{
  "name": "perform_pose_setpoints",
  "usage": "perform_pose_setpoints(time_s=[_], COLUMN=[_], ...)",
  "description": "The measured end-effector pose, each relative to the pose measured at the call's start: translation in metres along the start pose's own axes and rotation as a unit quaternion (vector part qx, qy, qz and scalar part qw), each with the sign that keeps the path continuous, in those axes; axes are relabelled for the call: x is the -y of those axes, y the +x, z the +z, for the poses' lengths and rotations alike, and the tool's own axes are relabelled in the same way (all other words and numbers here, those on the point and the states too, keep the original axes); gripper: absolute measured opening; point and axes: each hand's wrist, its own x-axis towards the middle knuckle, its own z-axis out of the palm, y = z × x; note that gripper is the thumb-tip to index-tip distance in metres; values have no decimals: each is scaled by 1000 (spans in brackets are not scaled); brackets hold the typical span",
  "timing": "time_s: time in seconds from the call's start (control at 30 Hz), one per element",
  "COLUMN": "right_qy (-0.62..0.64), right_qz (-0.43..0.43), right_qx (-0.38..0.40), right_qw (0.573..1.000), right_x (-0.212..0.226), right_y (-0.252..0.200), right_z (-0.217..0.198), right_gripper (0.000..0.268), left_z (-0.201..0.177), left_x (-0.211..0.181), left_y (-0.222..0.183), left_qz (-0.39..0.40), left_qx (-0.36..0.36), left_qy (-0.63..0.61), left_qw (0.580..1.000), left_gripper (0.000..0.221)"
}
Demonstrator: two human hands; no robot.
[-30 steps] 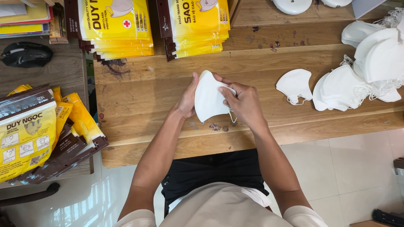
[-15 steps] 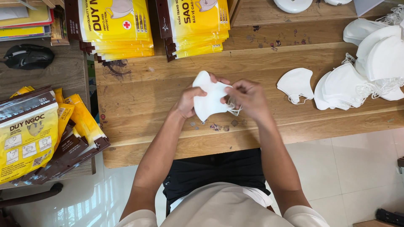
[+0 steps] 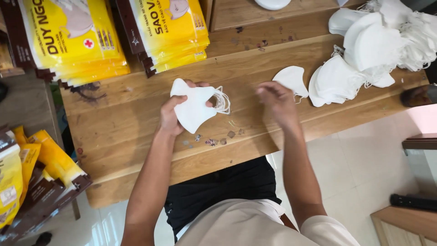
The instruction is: Manually packing individual face masks into plastic pouches on a wooden workbench.
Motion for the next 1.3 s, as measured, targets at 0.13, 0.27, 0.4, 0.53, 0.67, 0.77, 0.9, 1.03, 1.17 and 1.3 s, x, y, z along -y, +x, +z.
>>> perform_pose_setpoints(time_s=[0.13,0.27,0.4,0.53,0.67,0.77,0.9,1.03,1.17,1.3], right_qy=[-302,-472,-517,-526,-537,-539,-526,-484,-464,-506], right_qz=[-12,76,114,107,96,82,87,66,43,-23], right_qx=[-138,-178,-145,-169,-184,-207,-202,-246,-275,-281], right_qw=[943,860,836,826,817,813,821,837,841,815], right_x=[-38,-46,-27,-26,-23,-21,-22,-31,-49,-63], right_y=[15,22,23,27,25,23,24,24,24,22], right_z=[-82,-114,-94,-86,-78,-71,-71,-75,-88,-95], right_gripper=[18,24,44,44,42,38,41,30,21,16], left_z=[-1,-1,2,2,2,2,4,-2,1,1], left_x=[1,7,10,9,12,15,15,19,18,18], left_y=[0,1,0,0,2,3,1,3,3,3], left_qz=[0,11,12,19,20,25,25,30,33,27], left_qx=[-13,-16,-11,-9,-3,2,1,3,5,1], left_qy=[5,13,18,23,29,41,59,59,63,74], left_qw=[1000,1000,1000,1000,999,999,998,998,997,997], left_gripper=[43,45,46,45,45,46,45,46,45,46])
